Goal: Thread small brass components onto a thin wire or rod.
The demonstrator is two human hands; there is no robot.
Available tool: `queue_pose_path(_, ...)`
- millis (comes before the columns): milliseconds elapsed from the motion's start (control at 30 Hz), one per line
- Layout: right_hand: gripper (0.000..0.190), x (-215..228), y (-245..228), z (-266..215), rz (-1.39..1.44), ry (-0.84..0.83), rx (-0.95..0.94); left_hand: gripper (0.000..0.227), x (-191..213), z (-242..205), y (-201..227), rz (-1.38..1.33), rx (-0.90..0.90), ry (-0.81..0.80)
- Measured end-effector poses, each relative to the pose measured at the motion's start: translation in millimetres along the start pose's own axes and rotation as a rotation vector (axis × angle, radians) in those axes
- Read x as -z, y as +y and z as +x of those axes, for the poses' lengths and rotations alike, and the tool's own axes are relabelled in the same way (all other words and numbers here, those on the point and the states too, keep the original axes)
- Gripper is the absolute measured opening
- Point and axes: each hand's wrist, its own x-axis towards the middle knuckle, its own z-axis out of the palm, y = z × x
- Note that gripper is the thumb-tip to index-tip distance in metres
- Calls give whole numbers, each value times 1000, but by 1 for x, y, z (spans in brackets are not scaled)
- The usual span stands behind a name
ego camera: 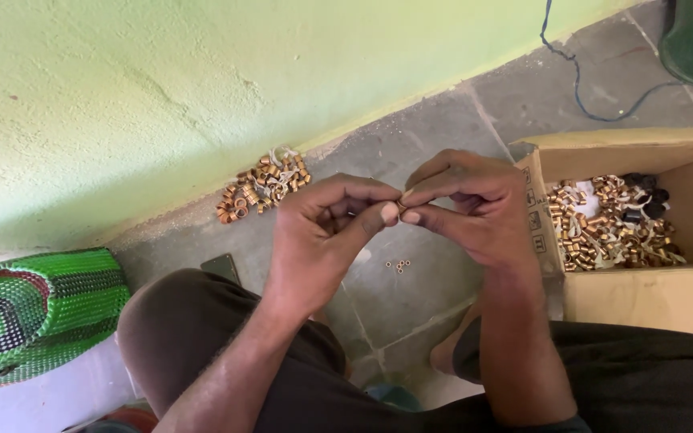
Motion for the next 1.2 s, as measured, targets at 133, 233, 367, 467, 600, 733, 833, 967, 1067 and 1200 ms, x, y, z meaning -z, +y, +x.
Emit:
queue_pose_path(133, 22, -4, -2, -2, -43, 30, -13, 16, 2, 1, -4, -128, 6, -22)
queue_pose_path(233, 22, -8, -4, -1, -107, 76, 0, 16, 3, 2, -4, -153, 30, -35)
queue_pose_path(367, 21, -10, -3, -1, -109, 97, 63, 16, 4, 0, -2, -163, 10, -58)
queue_pose_path(467, 22, -13, -8, 1, -138, 118, 86, 17, 3, -2, 0, -188, -1, -67)
queue_pose_path(600, 23, -14, -16, 4, -120, 72, 124, 18, 2, -4, -3, -235, -32, -66)
queue_pose_path(733, 23, -15, -21, 1, -111, 44, 162, 17, 3, -4, 2, -227, -16, -81)
queue_pose_path(833, 24, -16, -27, -1, -273, 143, 29, 21, 1, -4, 6, -147, -156, -136)
queue_pose_path(967, 30, -19, -32, 5, -216, 153, 82, 19, 1, -5, 1, -209, -114, -94)
queue_pose_path(1067, 29, -15, -30, 4, -190, 121, 112, 19, 4, -7, -4, -179, -139, -88)
queue_pose_path(1200, 26, -10, -22, -2, -381, 119, 147, 23, 6, -6, -2, -173, -163, -105)
